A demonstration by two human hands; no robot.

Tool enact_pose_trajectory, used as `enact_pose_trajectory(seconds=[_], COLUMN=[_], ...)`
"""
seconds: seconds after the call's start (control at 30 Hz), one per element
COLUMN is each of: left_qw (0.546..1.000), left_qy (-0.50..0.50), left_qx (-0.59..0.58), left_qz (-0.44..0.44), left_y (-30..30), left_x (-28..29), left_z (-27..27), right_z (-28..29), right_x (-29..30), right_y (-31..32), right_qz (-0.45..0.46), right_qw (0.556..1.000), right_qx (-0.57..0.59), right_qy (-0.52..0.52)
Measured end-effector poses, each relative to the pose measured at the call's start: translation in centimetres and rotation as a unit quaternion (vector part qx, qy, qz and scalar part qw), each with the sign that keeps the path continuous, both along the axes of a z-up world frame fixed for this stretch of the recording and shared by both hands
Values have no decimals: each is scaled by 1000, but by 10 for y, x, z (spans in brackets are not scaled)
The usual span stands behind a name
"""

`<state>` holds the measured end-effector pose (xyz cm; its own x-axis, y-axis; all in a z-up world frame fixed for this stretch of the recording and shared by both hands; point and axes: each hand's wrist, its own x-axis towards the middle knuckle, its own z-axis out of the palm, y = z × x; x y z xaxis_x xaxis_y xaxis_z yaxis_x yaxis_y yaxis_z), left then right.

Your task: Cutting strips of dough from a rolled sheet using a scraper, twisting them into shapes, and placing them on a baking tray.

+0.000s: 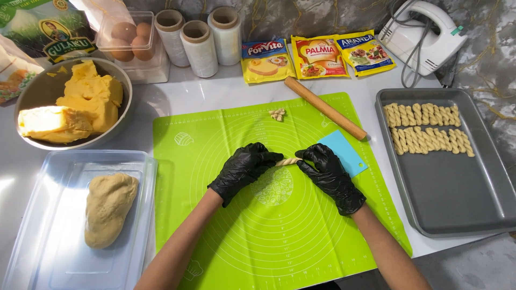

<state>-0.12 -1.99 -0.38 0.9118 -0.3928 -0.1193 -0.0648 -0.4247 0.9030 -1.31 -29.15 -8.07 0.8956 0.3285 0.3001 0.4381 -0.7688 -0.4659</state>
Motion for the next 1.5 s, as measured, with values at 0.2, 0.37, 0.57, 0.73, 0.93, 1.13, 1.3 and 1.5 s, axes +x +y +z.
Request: enact_pose_trajectory(seconds=[0.2,0.37,0.57,0.73,0.93,1.13,1.3,1.5], left_qw=[1000,996,988,986,977,974,983,997], left_qy=[-12,-71,-144,-128,-64,-95,-15,17], left_qx=[26,42,15,-90,-194,-189,-180,-77], left_qz=[-3,-32,-57,-53,-68,-87,-29,-5], left_y=[-2,2,5,4,8,8,11,14], left_x=[0,0,1,-5,-1,0,6,19], left_z=[-10,-26,-36,-22,-22,-30,-38,-55], right_z=[-12,-3,21,21,4,15,56,27], right_x=[-1,-4,-7,-4,-40,-20,-8,-8], right_y=[-2,4,13,-39,-81,-71,-64,-49], right_qz=[15,16,10,-41,-269,-325,-340,-346], right_qw=[998,998,997,998,938,889,894,894], right_qx=[67,60,68,44,-211,-322,-198,-260], right_qy=[0,-23,-19,-5,-52,-21,217,116])
